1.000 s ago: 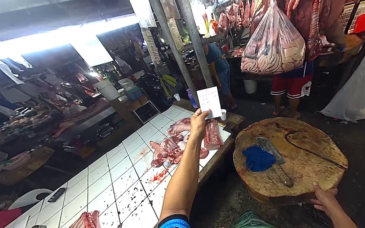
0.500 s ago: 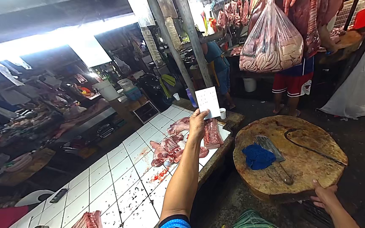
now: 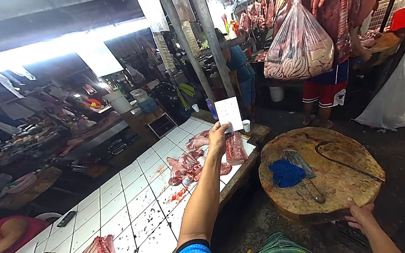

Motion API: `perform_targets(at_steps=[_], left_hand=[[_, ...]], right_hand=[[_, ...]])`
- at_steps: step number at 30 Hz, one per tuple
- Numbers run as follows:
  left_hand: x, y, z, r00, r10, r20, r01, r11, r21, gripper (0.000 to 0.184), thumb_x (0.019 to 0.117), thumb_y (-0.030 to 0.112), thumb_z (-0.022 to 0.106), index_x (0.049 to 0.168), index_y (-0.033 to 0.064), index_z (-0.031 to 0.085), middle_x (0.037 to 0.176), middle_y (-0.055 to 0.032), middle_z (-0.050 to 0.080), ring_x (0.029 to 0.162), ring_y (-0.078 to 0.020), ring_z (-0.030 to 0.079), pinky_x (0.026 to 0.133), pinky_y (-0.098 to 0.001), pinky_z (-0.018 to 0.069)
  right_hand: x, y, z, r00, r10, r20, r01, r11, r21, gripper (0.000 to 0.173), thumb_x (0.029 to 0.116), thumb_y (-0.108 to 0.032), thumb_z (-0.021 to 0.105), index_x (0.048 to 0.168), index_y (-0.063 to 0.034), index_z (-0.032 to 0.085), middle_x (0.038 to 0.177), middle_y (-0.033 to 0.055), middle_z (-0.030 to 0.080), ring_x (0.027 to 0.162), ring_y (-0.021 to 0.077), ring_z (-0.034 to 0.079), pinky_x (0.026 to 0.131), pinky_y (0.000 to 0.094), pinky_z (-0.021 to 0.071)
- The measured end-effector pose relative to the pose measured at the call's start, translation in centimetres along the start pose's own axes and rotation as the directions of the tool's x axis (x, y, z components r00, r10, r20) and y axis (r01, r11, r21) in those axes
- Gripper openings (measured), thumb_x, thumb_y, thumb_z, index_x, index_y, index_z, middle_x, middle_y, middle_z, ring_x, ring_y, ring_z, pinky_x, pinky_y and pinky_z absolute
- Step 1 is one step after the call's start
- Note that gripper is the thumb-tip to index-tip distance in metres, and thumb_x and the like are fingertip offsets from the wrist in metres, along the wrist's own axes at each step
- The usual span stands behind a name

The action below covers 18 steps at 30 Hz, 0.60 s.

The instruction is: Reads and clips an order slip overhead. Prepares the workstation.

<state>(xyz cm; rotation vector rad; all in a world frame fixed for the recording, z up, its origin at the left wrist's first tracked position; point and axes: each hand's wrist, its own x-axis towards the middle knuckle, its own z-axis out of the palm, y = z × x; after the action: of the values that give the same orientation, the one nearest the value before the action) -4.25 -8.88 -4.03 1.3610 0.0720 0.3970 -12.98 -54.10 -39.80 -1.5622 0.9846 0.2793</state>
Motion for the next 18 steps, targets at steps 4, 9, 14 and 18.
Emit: perform_targets(at_steps=[4, 9, 14, 18], left_hand=[[0.0, -0.1, -0.1, 1.000, 0.002, 0.001, -0.002, 1.000, -0.013, 0.018, 0.1013, 0.007, 0.060, 0.118, 0.0004, 0.064, 0.100, -0.0142, 0.071, 0.077, -0.0209, 0.071, 0.069, -0.0355, 0.0620], [-1.0, 0.8, -1.1, 0.999, 0.041, -0.009, -0.041, 0.999, 0.030, 0.019, 0.1016, 0.010, 0.061, 0.118, 0.0019, 0.065, 0.099, -0.0140, 0.073, 0.078, -0.0214, 0.072, 0.069, -0.0371, 0.0619], [-1.0, 2.8, -3.2, 0.989, 0.145, 0.037, -0.146, 0.989, 0.022, 0.018, 0.1025, 0.012, 0.062, 0.118, 0.0027, 0.066, 0.102, -0.0127, 0.073, 0.083, -0.0225, 0.073, 0.074, -0.0416, 0.0633], [0.2, 5.1, -4.7, 0.980, 0.192, 0.060, -0.191, 0.981, -0.010, 0.016, 0.1023, 0.010, 0.062, 0.116, 0.0024, 0.067, 0.101, -0.0133, 0.073, 0.081, -0.0221, 0.073, 0.072, -0.0392, 0.0631]], right_hand=[[0.7, -0.4, -0.4, 0.999, 0.040, 0.017, -0.041, 0.998, 0.050, 0.086, 0.1062, -0.045, 0.051, 0.164, -0.0304, -0.010, 0.153, 0.0291, 0.042, 0.113, 0.0473, 0.065, 0.085, 0.0609, 0.0563], [-3.6, -5.4, -1.8, 0.937, -0.346, -0.037, 0.305, 0.867, -0.393, 0.056, 0.1085, -0.039, 0.046, 0.139, 0.0074, 0.055, 0.137, 0.0352, 0.056, 0.130, 0.0503, 0.054, 0.107, 0.0696, 0.0402], [-20.4, -22.6, 6.8, 0.449, -0.825, 0.343, 0.856, 0.507, 0.099, 0.040, 0.1073, -0.017, 0.045, 0.143, 0.0005, 0.049, 0.114, 0.0189, 0.068, 0.094, 0.0272, 0.071, 0.085, 0.0493, 0.0604], [-30.2, -34.6, 15.7, 0.085, -0.913, 0.400, 0.880, 0.257, 0.400, 0.042, 0.1088, -0.028, 0.051, 0.146, -0.0082, 0.052, 0.120, 0.0138, 0.070, 0.097, 0.0231, 0.074, 0.085, 0.0426, 0.0634]])
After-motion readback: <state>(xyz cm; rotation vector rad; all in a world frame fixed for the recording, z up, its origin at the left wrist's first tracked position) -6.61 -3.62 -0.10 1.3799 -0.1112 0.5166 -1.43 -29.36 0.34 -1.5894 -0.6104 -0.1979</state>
